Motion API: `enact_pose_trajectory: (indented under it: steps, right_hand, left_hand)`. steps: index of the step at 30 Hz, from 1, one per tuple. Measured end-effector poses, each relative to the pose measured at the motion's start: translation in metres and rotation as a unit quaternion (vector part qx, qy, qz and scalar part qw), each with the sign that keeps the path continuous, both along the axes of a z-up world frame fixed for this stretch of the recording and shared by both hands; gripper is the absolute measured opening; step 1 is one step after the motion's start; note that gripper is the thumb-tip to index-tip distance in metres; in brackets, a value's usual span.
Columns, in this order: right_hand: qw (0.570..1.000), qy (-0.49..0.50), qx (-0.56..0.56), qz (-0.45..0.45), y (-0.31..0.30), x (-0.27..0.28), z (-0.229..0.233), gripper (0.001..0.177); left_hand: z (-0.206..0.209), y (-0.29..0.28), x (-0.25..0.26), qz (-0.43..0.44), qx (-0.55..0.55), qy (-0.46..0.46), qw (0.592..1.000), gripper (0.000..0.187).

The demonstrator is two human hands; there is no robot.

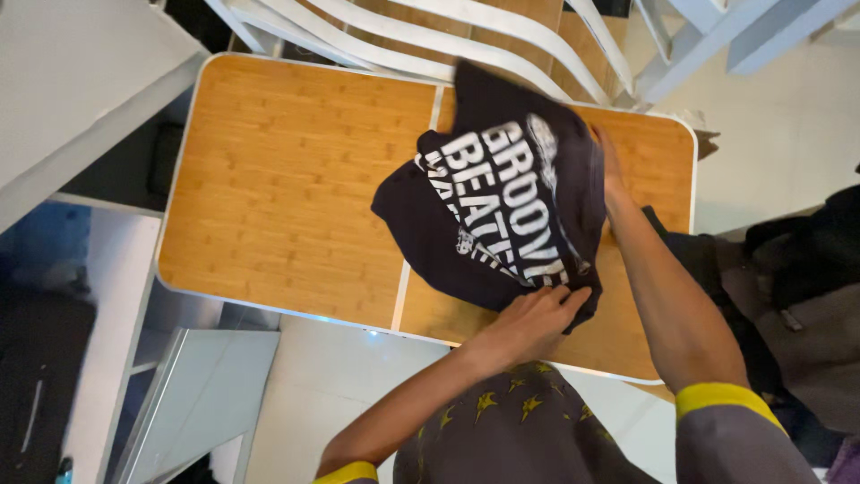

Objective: The person folds two t-shirts by hand on a small table, smoothing the fabric and folding the sleeves and body into a compact rectangle.

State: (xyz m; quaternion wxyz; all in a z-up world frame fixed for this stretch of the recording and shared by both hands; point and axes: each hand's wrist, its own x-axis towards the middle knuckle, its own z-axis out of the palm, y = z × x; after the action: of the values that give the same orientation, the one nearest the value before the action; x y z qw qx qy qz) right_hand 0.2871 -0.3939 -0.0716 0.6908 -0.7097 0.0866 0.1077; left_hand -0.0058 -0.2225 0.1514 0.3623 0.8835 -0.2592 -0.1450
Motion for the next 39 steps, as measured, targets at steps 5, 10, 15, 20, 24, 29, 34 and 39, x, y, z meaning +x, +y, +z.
enact_pose_trajectory:
  steps: [5, 10, 15, 20, 24, 29, 34, 39]
  right_hand:
    - [0.989, 0.126, -0.029, -0.077, -0.074, -0.065, -0.059, 0.059]
    - [0.955, -0.045, -0.292, -0.013, -0.079, -0.119, -0.069, 0.055]
    - [0.851, -0.235, -0.467, 0.042, -0.036, -0.167, -0.016, 0.067]
    - [0.792, -0.291, -0.527, 0.105, -0.004, -0.200, 0.011, 0.062]
    - [0.788, -0.274, -0.526, 0.165, 0.017, -0.218, -0.003, 0.059]
    - [0.802, -0.223, -0.532, 0.154, 0.049, -0.245, -0.020, 0.062]
    - [0.799, -0.142, -0.570, 0.127, 0.077, -0.266, -0.022, 0.069]
    - [0.816, -0.035, -0.569, 0.095, 0.101, -0.276, -0.016, 0.069]
  left_hand:
    - [-0.098, -0.020, 0.005, -0.050, -0.011, 0.089, 0.995, 0.071]
    - [-0.151, 0.029, 0.042, 0.187, 0.129, 0.185, 0.956, 0.036]
    - [-0.220, 0.144, 0.069, 0.488, 0.139, -0.167, 0.846, 0.058]
    - [-0.308, 0.225, 0.075, 0.679, 0.050, 0.020, 0.732, 0.084]
    - [-0.322, 0.236, 0.091, 0.662, -0.002, 0.160, 0.732, 0.052]
    - [-0.301, 0.237, 0.096, 0.607, -0.305, 0.075, 0.730, 0.031]
    - [-0.266, 0.285, 0.086, 0.510, -0.601, 0.196, 0.583, 0.032]
    - [-0.285, 0.354, 0.074, 0.514, -0.585, 0.101, 0.619, 0.030]
